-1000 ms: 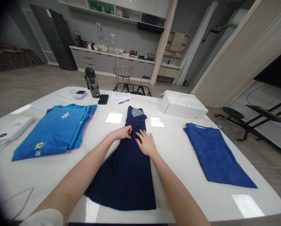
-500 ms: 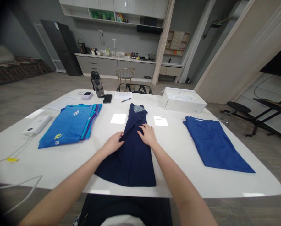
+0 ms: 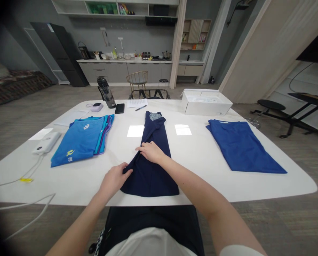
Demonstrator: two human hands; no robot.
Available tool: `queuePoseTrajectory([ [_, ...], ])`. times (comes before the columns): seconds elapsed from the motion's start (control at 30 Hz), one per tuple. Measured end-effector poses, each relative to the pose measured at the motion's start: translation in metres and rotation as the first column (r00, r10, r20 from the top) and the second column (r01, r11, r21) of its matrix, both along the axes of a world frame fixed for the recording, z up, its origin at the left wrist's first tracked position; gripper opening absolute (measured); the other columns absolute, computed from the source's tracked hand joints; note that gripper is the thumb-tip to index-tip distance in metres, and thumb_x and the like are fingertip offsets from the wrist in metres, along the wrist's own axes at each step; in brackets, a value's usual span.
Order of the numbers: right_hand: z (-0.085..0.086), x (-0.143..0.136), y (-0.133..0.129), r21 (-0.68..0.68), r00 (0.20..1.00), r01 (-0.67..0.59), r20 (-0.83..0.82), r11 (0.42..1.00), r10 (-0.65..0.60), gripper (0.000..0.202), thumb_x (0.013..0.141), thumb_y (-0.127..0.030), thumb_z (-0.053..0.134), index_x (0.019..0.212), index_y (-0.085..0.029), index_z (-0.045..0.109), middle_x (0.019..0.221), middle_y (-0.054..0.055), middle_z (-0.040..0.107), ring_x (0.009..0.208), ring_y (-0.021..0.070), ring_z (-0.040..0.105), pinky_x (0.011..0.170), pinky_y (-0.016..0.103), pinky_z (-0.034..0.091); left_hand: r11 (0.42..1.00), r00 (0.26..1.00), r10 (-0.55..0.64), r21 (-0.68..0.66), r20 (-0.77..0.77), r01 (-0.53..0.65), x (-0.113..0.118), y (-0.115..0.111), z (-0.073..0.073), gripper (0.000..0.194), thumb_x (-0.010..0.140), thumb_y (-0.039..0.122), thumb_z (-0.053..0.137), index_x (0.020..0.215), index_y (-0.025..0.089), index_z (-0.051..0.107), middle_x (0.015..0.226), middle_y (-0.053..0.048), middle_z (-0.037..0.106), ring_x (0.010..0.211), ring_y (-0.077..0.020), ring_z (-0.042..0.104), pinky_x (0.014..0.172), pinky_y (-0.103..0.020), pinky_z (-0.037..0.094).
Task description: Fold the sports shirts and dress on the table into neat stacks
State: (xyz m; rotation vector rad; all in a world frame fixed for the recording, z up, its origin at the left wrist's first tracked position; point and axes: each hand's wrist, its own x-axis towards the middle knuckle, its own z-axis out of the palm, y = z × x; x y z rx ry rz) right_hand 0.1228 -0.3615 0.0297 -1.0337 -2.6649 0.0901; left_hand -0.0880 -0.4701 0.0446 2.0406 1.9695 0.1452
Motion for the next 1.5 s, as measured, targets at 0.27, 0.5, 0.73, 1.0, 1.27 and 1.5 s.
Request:
queuePoseTrajectory([
  [0.27,0.011,0.012,-0.001,-0.072,0.998,-0.029,-0.056,0.997,0.025,0.012,0.097,-0.019,0.058,0.1,-0.023,0.07,0.1,0.005,0.063,0.091,0.018,0.061,0.08,0.03,0.04,0.983,0.978,-0.071,0.179,0.197,0.036,-0.006,-0.05,0.013,0.01,0.097,0.031,0.055,0.094,0.024,0.062,0.082,-0.001,0.07,0.075,-0.0194,0.065,0.07,-0.03,0.044],
  [0.5,0.02,0.064,-0.02,-0.132,0.98,0.062,-0.181,0.989,-0.086,0.018,0.092,-0.014,0.058,0.1,-0.025,0.071,0.101,0.004,0.064,0.098,0.0194,0.062,0.086,0.03,0.046,0.828,0.85,-0.502,0.374,0.162,0.417,0.065,-0.076,0.016,0.024,0.093,0.012,0.052,0.112,0.023,0.061,0.099,-0.006,0.065,0.093,-0.0222,0.061,0.088,-0.041,0.047],
  [0.73,-0.008,0.084,-0.032,-0.199,0.972,0.131,-0.165,0.971,-0.164,0.017,0.094,-0.014,0.057,0.099,-0.025,0.07,0.1,0.003,0.065,0.096,0.0178,0.063,0.085,0.029,0.047,0.771,0.789,-0.613,0.246,0.038,0.587,0.095,-0.075,-0.01,0.032,0.092,0.005,0.046,0.116,0.022,0.061,0.099,-0.006,0.063,0.092,-0.0232,0.06,0.084,-0.04,0.047],
  [1.0,-0.003,0.087,-0.034,-0.186,0.963,0.145,-0.2,0.972,-0.182,0.018,0.094,-0.015,0.055,0.1,-0.024,0.07,0.102,0.004,0.065,0.096,0.019,0.063,0.086,0.031,0.048,0.752,0.748,-0.653,0.216,0.119,0.623,0.098,-0.076,0.001,0.024,0.099,0.018,0.05,0.119,0.022,0.064,0.101,-0.006,0.066,0.093,-0.022,0.062,0.084,-0.038,0.049],
  [1.27,-0.014,0.098,-0.05,-0.19,0.966,0.127,-0.198,0.973,-0.165,0.02,0.1,-0.027,0.053,0.112,-0.025,0.069,0.104,0.006,0.065,0.098,0.0199,0.062,0.088,0.033,0.05,0.723,0.66,-0.69,0.303,0.296,0.621,0.047,-0.029,-0.003,0.035,0.101,0.013,0.041,0.122,0.024,0.067,0.115,-0.006,0.069,0.108,-0.0172,0.063,0.097,-0.032,0.051],
  [1.5,-0.022,0.103,-0.061,-0.114,0.978,0.096,-0.174,0.989,-0.115,0.024,0.101,-0.032,0.053,0.118,-0.026,0.069,0.103,0.008,0.062,0.097,0.0221,0.06,0.088,0.037,0.05,0.604,0.589,-0.792,0.338,0.16,0.722,0.009,0.025,-0.038,0.056,0.081,-0.009,0.039,0.112,0.022,0.073,0.125,-0.005,0.07,0.118,-0.0181,0.063,0.104,-0.034,0.051],
])
